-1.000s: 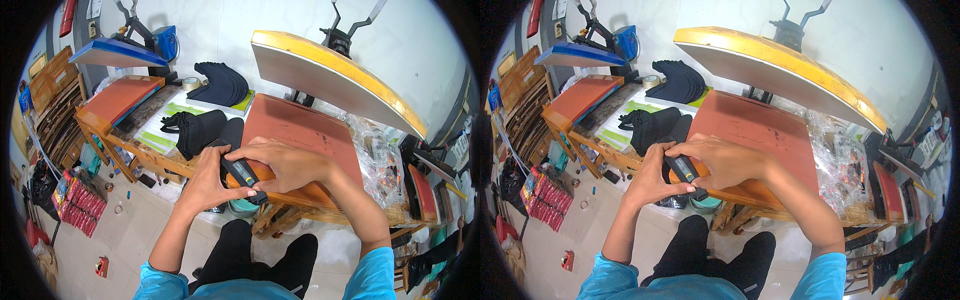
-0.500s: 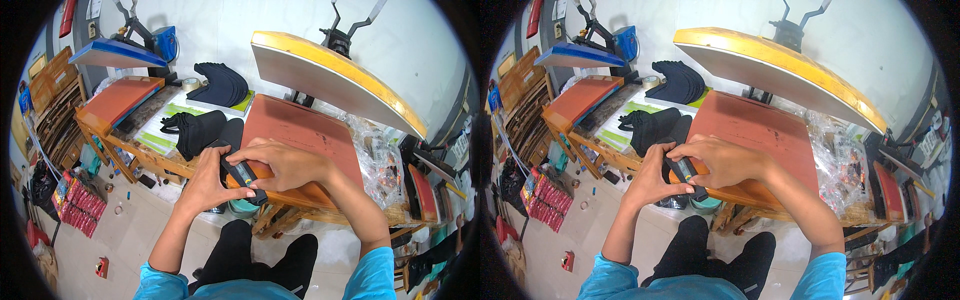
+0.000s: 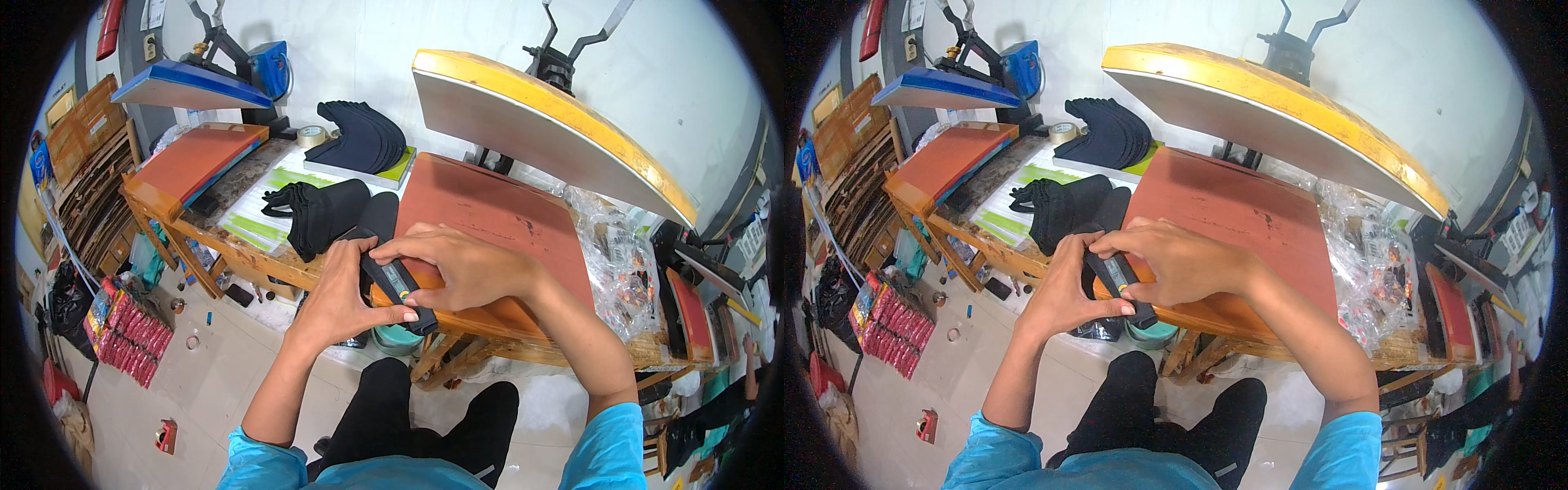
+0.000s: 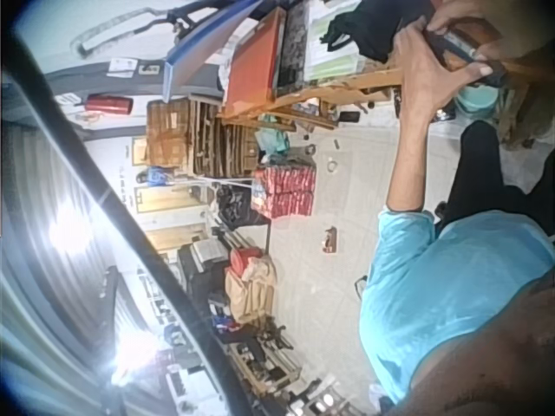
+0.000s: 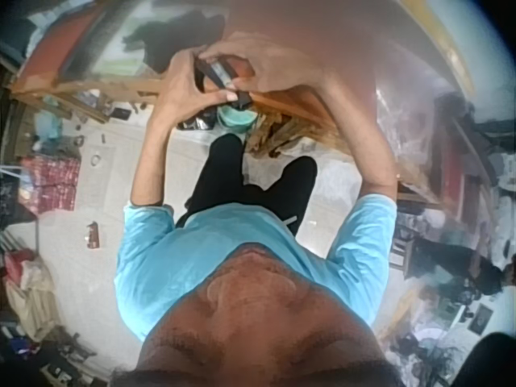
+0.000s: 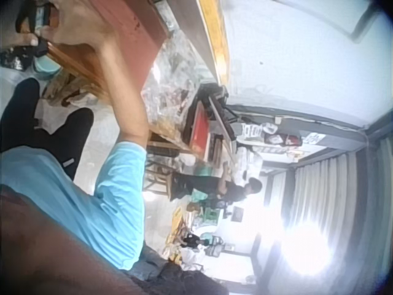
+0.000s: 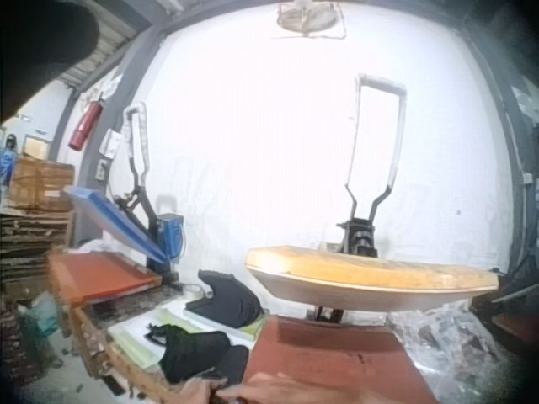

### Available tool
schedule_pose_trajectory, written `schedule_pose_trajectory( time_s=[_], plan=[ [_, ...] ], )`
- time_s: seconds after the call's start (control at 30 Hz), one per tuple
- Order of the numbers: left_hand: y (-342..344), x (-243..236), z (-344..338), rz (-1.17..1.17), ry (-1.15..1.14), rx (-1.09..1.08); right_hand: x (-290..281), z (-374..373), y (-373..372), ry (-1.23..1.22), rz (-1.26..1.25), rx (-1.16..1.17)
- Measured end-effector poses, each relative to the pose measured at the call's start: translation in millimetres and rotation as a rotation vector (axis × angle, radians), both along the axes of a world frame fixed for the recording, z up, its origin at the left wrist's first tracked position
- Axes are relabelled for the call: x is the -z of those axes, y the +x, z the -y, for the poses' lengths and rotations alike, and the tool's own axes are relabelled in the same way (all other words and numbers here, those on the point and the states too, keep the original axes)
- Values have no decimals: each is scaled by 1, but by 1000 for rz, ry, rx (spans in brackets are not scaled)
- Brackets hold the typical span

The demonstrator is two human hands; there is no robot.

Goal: The person prepares a black hat, aligns a small graphic label on it, and uses a manual heat press to secure the design onto the fabric.

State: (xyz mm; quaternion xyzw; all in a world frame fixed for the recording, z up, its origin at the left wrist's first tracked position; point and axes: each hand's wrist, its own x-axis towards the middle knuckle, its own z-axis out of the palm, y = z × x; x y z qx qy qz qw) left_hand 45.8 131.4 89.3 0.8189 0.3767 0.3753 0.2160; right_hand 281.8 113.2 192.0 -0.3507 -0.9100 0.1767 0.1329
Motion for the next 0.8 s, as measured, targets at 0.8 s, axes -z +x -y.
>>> schedule_pose_trajectory(
  time_s=[0.8],
  plan=[
    [1, -2, 1, 13, 0, 12, 16, 4, -6, 134, -64, 32]
  ],
)
